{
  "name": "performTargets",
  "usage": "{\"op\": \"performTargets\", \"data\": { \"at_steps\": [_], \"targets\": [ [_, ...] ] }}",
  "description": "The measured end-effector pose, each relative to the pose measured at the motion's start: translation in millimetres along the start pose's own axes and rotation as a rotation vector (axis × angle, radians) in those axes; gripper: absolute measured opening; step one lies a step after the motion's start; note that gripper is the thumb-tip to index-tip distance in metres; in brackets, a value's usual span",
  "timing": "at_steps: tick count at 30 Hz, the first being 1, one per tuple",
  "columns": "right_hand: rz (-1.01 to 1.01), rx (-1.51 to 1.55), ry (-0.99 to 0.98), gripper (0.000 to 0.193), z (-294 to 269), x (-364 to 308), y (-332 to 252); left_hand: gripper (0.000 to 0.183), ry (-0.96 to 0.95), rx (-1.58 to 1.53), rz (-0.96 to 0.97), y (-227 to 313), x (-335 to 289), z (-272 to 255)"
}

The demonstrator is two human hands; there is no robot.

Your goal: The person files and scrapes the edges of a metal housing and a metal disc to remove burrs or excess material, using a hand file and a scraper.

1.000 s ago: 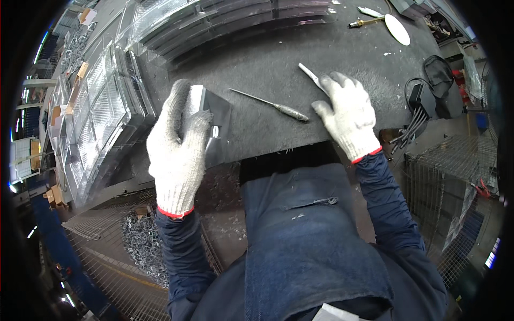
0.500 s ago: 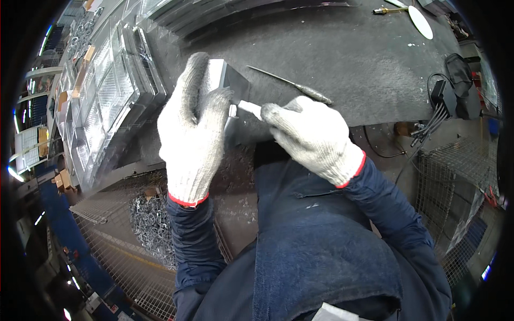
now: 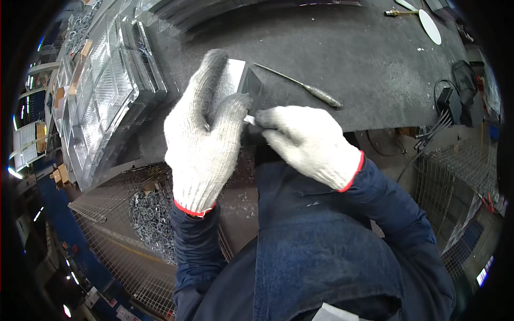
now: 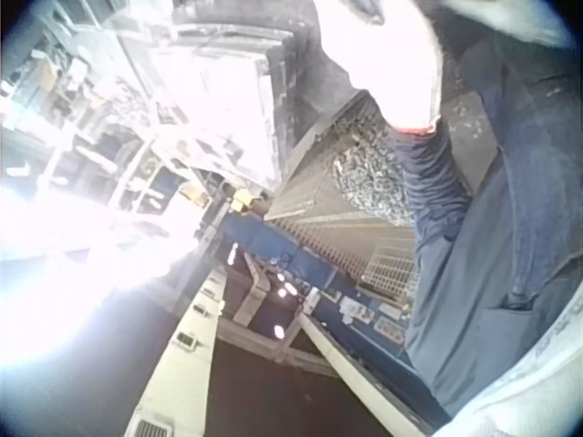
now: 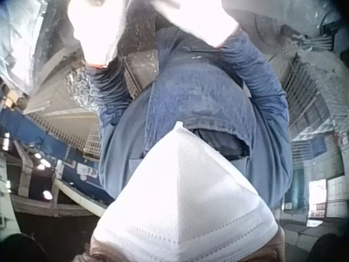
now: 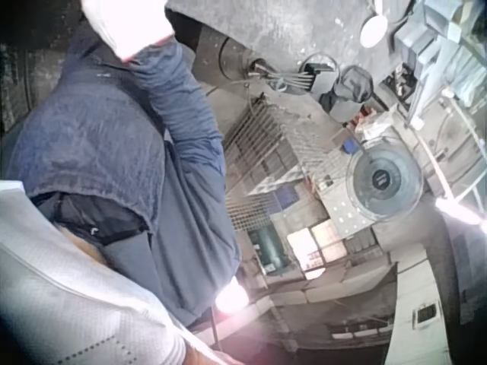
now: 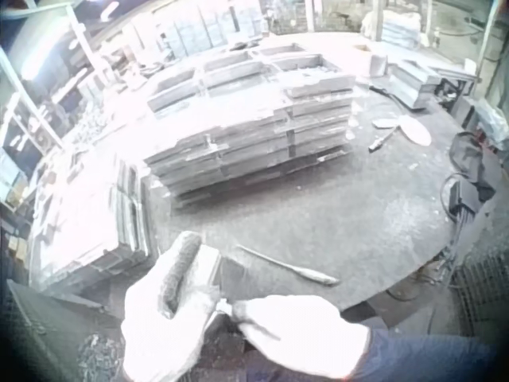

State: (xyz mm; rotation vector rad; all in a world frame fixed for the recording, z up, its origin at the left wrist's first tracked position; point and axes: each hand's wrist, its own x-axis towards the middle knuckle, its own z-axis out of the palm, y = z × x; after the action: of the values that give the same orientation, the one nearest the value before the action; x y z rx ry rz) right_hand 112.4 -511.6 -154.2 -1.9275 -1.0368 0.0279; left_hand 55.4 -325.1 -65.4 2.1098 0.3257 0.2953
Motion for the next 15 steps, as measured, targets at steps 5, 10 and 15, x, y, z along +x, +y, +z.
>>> {"op": "performTargets", "data": {
  "at_steps": [5, 10, 15],
  "targets": [
    [0.042, -0.155, 0.013, 0.017, 7.5, 21.6, -5.3, 0.057, 0.010, -0.008, 0.054, -6.2, 3.7, 4.4],
    [0.350, 0.098, -0.107, 0.021, -13.7, 7.1, -18.7, 0.057, 0.030, -0.002, 0.019, -5.2, 2.4, 4.7],
    [-0.176, -0.309, 0.127, 0.018, 16.5, 18.7, 10.2, 0.059, 0.035, -0.074, 0.028, 1.2, 4.2, 3.7]
  ]
}}
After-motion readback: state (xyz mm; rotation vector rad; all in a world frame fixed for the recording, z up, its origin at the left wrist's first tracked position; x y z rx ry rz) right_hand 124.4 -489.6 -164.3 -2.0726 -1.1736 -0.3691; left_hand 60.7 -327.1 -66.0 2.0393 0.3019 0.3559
